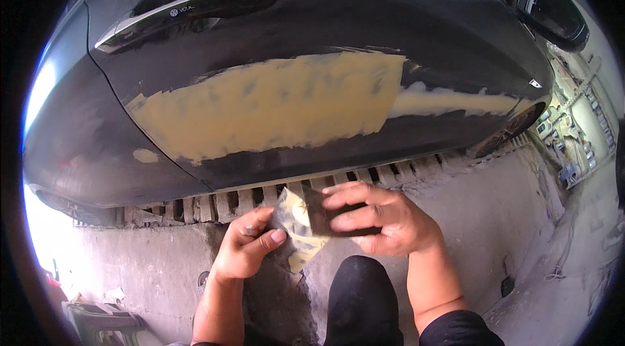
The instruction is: The person applies body filler to a car door using a spreader and smooths the material across the repair surface.
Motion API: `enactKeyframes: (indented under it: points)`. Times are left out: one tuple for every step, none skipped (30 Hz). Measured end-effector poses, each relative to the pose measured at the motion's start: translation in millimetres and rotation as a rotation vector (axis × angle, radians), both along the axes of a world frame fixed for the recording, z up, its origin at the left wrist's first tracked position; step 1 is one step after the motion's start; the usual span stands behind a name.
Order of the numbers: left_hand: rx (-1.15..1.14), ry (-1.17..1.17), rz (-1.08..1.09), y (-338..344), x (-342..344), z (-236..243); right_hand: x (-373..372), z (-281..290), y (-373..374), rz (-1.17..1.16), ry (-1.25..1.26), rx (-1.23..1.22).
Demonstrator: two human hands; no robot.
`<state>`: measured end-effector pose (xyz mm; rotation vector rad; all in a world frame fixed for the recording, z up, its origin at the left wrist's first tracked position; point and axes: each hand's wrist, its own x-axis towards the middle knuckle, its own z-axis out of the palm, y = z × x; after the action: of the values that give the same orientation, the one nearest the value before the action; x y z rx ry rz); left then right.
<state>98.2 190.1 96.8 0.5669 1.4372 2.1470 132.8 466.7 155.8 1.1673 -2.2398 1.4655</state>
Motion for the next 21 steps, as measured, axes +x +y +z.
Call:
enactKeyframes:
  points:
    - [-0.036,-0.01,-0.022,-1.5,1.9,-0.7,-2.1,-2.7,5.1,-0.053,0.003,0.09]
    - [-0.034,0.014,0.0,-1.1,4.2,-1.4,-4.2,-6.3,10.9,-0.107,0.006,0.181]
    - [-0.034,0.043,0.021,1.0,6.5,-0.5,-8.1,-11.0,15.9,-0.184,0.09,0.345]
    - [-0.036,0.068,0.046,4.5,8.7,2.8,-8.4,-17.8,12.0,-0.336,0.052,0.439]
    - [0.043,-0.031,0.107,13.0,15.6,11.2,-6.8,-25.4,10.3,-0.465,0.061,0.358]
    - [0.029,0.017,0.178,18.9,14.8,14.2,-5.7,-29.0,9.2,-0.592,0.079,0.281]
    - [0.03,0.016,0.191,24.7,10.3,16.1,-0.7,-24.9,9.9,-0.688,0.172,0.252]
    - [0.013,0.002,0.221,23.2,10.6,15.5,4.3,-26.1,0.8,-0.727,0.261,0.233]
    - [0.022,-0.012,0.242,22.7,11.4,15.3,7.2,-25.9,-9.5,-0.714,0.296,0.247]
    - [0.029,-0.024,0.255,25.1,11.4,14.8,10.1,-25.3,-17.6,-0.71,0.331,0.259]
    - [0.036,-0.037,0.268,25.8,11.2,14.0,12.2,-23.8,-25.1,-0.722,0.357,0.283]
    - [0.025,-0.047,0.267,24.8,11.0,12.7,13.1,-24.3,-31.5,-0.721,0.369,0.297]
    - [0.02,-0.057,0.26,26.4,10.6,11.7,13.3,-24.3,-35.3,-0.742,0.392,0.324]
    - [0.016,-0.068,0.253,27.7,10.4,10.7,13.1,-25.0,-39.2,-0.762,0.415,0.352]
    - [-0.013,-0.024,0.267,28.7,11.1,10.0,11.6,-30.2,-41.9,-0.771,0.422,0.402]
    - [-0.034,0.021,0.277,31.6,12.1,9.2,9.9,-38.5,-43.2,-0.781,0.448,0.401]
    - [-0.055,0.065,0.285,34.7,13.2,7.4,11.4,-41.8,-44.5,-0.753,0.401,0.413]
    - [-0.083,0.098,0.39,36.8,13.1,0.9,13.2,-45.1,-43.9,-0.727,0.351,0.426]
    - [-0.205,0.322,0.496,33.2,12.8,-7.5,11.7,-54.3,-35.4,-0.745,0.372,0.473]
    - [-0.323,0.552,0.605,24.6,10.9,-15.7,8.2,-60.0,-23.8,-0.762,0.318,0.471]
    - [-0.354,0.648,0.677,17.4,9.8,-19.0,-0.3,-67.1,-5.6,-0.827,0.332,0.415]
